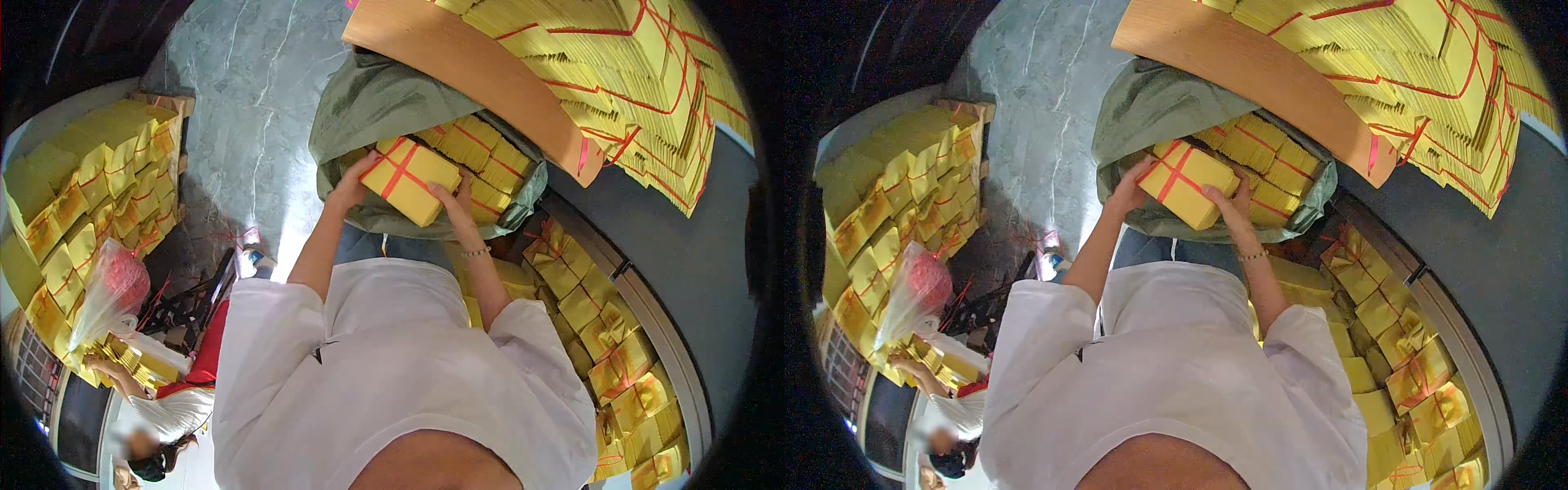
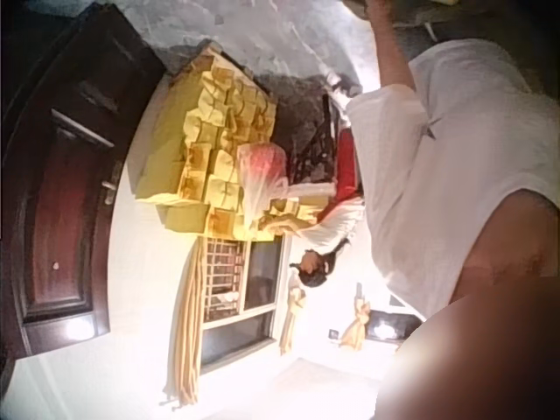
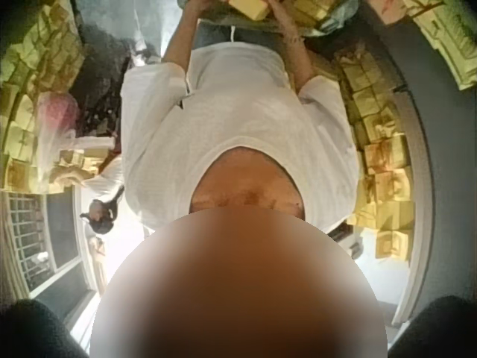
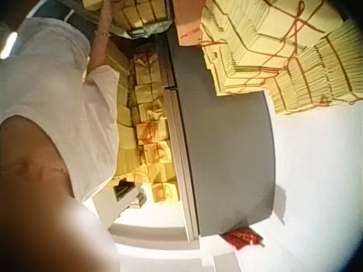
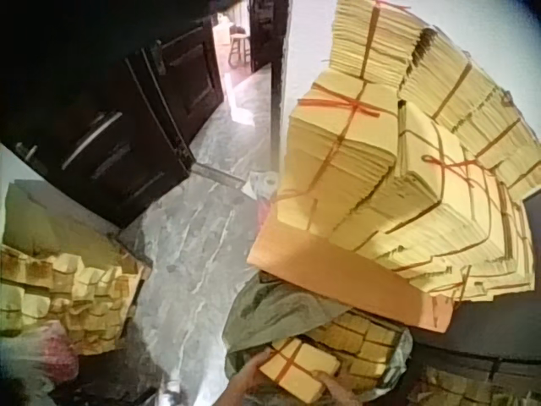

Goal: Packing stacks of yellow paper into a large woven bag.

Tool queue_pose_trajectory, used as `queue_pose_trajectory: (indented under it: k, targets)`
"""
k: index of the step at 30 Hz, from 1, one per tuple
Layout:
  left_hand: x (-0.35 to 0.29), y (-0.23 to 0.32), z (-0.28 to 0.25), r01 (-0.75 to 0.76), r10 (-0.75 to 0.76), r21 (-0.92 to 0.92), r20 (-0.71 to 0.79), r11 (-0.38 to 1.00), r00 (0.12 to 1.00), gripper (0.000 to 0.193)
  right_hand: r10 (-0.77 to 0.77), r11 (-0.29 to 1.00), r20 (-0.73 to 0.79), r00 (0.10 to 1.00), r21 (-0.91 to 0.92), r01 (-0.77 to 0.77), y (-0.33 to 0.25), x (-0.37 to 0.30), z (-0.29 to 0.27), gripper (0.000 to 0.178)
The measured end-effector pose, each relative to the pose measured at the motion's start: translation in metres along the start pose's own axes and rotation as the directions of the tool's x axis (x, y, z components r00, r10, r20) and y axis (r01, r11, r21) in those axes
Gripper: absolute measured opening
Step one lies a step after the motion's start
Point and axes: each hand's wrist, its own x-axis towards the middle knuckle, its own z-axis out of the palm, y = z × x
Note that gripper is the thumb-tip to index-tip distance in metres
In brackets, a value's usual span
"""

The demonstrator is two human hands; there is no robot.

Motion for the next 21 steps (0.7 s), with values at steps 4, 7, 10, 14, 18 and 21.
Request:
queue_pose_trajectory:
  k: [4,7,10,14,18,21]
  targets:
    - [0.009,0.014,0.009,-0.042,0.038,0.338,0.019,0.940,0.999,0.062,-0.016,0.988,-0.116,0.993,-0.152,-0.002,0.026,0.017,-0.003,0.095]
    - [0.012,0.019,0.004,-0.116,0.115,0.531,0.034,0.840,0.993,0.065,-0.013,0.947,-0.193,0.981,-0.317,-0.050,0.023,0.012,0.005,0.101]
    - [0.025,0.014,-0.004,-0.134,0.174,0.666,0.007,0.734,0.985,0.059,-0.006,0.867,-0.320,0.947,-0.473,-0.154,0.003,0.003,0.028,0.105]
    - [0.045,0.006,-0.051,-0.260,0.427,0.854,0.049,0.451,0.903,0.049,0.012,0.804,-0.384,0.923,-0.546,-0.237,-0.021,-0.009,0.076,0.107]
    - [0.042,0.001,-0.006,0.092,0.374,0.984,-0.144,0.154,0.916,0.043,-0.001,0.793,-0.493,0.870,-0.531,-0.300,-0.019,-0.005,0.088,0.108]
    - [0.039,0.008,-0.006,0.123,0.349,0.983,-0.164,0.138,0.923,0.045,0.016,0.793,-0.562,0.827,-0.496,-0.353,-0.023,-0.002,0.104,0.108]
